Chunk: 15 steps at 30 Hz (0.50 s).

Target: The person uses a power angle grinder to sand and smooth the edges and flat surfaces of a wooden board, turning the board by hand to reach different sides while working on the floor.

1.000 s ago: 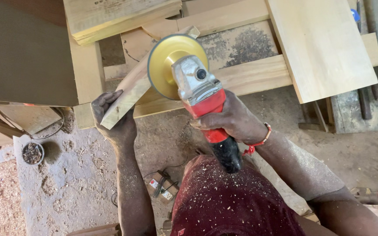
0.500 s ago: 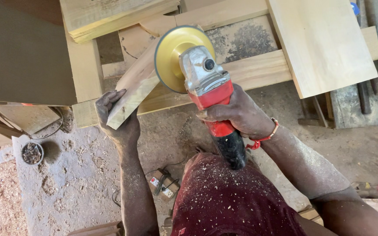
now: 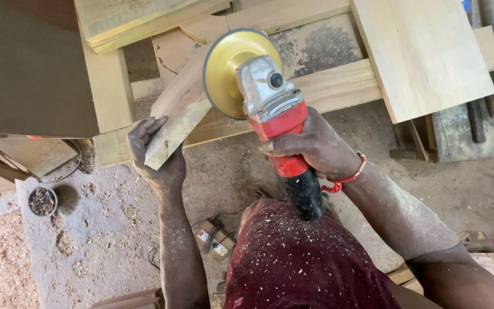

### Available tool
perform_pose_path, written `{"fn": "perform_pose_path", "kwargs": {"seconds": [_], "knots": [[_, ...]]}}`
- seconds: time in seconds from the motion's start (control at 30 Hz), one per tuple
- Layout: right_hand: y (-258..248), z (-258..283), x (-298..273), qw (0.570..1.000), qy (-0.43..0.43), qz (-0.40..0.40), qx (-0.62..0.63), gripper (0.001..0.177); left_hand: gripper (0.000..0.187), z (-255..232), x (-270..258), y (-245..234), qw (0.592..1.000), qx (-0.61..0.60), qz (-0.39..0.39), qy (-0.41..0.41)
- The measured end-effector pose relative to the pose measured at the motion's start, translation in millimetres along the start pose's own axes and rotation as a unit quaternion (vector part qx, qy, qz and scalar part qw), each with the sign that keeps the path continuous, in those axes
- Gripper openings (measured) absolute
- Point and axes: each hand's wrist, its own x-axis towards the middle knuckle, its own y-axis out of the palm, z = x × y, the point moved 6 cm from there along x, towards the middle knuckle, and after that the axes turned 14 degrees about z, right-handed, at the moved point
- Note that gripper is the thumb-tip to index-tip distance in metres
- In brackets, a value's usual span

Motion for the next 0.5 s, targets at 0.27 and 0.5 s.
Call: {"fn": "perform_pose_path", "kwargs": {"seconds": [0.27, 0.5], "knots": [[-5.3, -3.5, -0.5, 1.000, 0.009, -0.007, -0.008, 0.049, 0.050, -2.8, -0.9, -0.1, 1.000, 0.007, 0.013, -0.009], [3.4, -8.3, 0.1, 0.998, 0.003, 0.032, -0.055, 0.046, 0.051, -1.3, 0.5, -1.1, 1.000, 0.013, 0.015, -0.024]]}}
